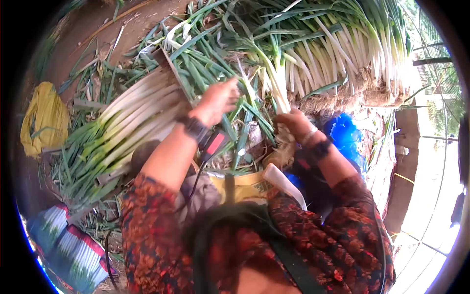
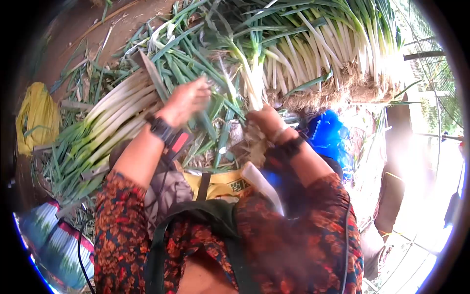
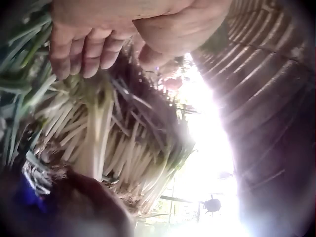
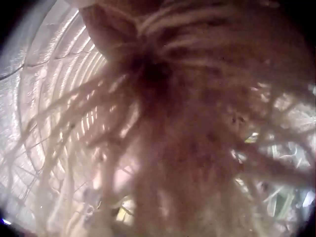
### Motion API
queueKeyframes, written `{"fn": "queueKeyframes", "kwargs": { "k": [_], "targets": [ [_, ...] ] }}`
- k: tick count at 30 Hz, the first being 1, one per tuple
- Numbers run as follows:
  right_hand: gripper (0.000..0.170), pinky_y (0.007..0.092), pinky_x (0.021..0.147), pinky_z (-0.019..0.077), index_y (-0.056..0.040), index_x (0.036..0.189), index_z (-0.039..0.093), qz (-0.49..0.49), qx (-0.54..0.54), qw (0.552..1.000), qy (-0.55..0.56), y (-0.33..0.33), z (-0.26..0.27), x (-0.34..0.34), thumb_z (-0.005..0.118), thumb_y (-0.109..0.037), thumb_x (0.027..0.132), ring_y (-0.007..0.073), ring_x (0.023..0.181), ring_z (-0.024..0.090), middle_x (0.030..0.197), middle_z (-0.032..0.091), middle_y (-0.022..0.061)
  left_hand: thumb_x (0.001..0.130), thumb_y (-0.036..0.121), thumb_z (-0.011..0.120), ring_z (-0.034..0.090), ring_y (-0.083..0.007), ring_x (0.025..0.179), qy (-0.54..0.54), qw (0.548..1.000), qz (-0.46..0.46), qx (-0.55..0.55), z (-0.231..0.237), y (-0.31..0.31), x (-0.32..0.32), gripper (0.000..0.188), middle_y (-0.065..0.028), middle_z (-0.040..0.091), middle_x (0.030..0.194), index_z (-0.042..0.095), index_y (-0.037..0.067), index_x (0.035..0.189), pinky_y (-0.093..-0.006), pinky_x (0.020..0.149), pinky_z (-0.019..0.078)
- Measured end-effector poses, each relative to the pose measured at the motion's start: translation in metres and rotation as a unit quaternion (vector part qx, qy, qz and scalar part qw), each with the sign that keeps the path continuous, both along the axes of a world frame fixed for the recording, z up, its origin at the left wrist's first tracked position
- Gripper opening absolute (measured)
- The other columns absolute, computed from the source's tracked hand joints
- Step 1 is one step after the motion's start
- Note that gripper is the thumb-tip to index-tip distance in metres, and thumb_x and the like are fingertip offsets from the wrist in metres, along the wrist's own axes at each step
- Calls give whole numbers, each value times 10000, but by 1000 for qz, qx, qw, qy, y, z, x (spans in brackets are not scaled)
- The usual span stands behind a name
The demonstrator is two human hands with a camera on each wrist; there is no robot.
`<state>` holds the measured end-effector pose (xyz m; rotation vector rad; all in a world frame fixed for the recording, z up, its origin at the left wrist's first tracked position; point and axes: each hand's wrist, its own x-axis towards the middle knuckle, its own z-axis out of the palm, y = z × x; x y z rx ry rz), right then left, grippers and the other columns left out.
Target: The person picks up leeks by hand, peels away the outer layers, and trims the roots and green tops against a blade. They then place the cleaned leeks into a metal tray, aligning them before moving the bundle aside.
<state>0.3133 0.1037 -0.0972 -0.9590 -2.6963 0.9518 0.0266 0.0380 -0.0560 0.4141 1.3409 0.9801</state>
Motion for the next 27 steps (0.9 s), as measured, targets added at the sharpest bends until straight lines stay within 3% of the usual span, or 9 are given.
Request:
{"fn": "queueKeyframes", "kwargs": {
  "k": [2, 3, 8, 10, 15, 19, 23, 24, 27],
  "targets": [
    [222, 268, 571, 489, 33, 806, 646, -200, -365, 908, 41, -40, 88, -14, 578, -156, 899, 143, 606, 593, 719, 628, 54, 826, 711, 525, 246, -460, 1379, -120, 988, -80, -53, 1, 4, 23, 1085, -355, 181, 1487, 100, -38, 1485, -535, 1102, 288],
    [198, 266, 562, 485, 19, 826, 629, -161, -362, 916, 59, -53, 88, 6, 576, -159, 897, 147, 594, 587, 716, 623, 61, 822, 740, 488, 185, -472, 1397, -166, 982, -63, -65, -2, 8, 38, 1126, -354, 121, 1504, 25, -41, 1488, -561, 1113, 246],
    [162, 260, 524, 450, -12, 961, 532, -235, -516, 822, 52, -131, 207, 5, 553, -151, 881, 128, 588, 571, 667, 585, 57, 613, 857, 595, 366, -468, 1304, -384, 913, -115, 76, -44, 35, 103, 1234, -316, 323, 1438, 276, 4, 1446, -602, 1079, 287],
    [195, 264, 519, 452, -13, 998, 534, -228, -499, 836, -2, -148, 221, 18, 574, -141, 857, 133, 557, 559, 687, 580, 49, 589, 796, 687, 480, -449, 1107, -490, 859, 48, 145, -52, 34, 119, 1285, -285, 399, 1275, 153, 22, 1465, -644, 996, 370],
    [397, 250, 608, 498, -33, 1196, 474, -251, -501, 827, -36, -179, 219, 30, 613, -54, 824, 107, 696, 585, 886, 586, 18, 770, 522, 736, 597, -377, 903, -373, 883, 181, 219, -33, 46, 80, 873, -239, 469, 1195, 284, 207, 1448, -540, 745, 558],
    [405, 261, 603, 498, -38, 1200, 457, -208, -415, 884, -54, -145, 173, 25, 648, -75, 845, 113, 693, 580, 849, 575, 22, 825, 225, 726, 615, -247, 599, -385, 857, 273, 206, 44, 21, 15, 298, -89, 594, 742, 581, 36, 1005, -412, 551, 547],
    [447, 259, 657, 493, -11, 1208, 489, -83, -266, 960, -20, -119, 129, -52, 684, -106, 817, 122, 742, 588, 886, 613, 47, 873, 249, 640, 659, -259, 738, -255, 862, 209, 385, 100, -48, -89, 246, -109, 657, 827, 576, 29, 962, -410, 702, 558],
    [452, 275, 678, 505, -2, 1203, 507, -18, -189, 982, -9, -115, 115, -80, 693, -138, 814, 143, 759, 609, 908, 636, 64, 800, 123, 688, 647, -231, 770, -341, 804, 212, 438, 117, -65, -120, 123, -51, 656, 830, 626, 105, 905, -404, 716, 553],
    [609, 283, 797, 525, 67, 1298, 429, 96, -63, 993, -12, -119, 98, -187, 714, -182, 820, 145, 909, 649, 1012, 678, 154, 866, 275, 662, 627, -228, 731, -14, 779, 367, 508, 169, -158, -170, 255, -84, 617, 806, 579, 55, 963, -393, 689, 560]
  ]
}}
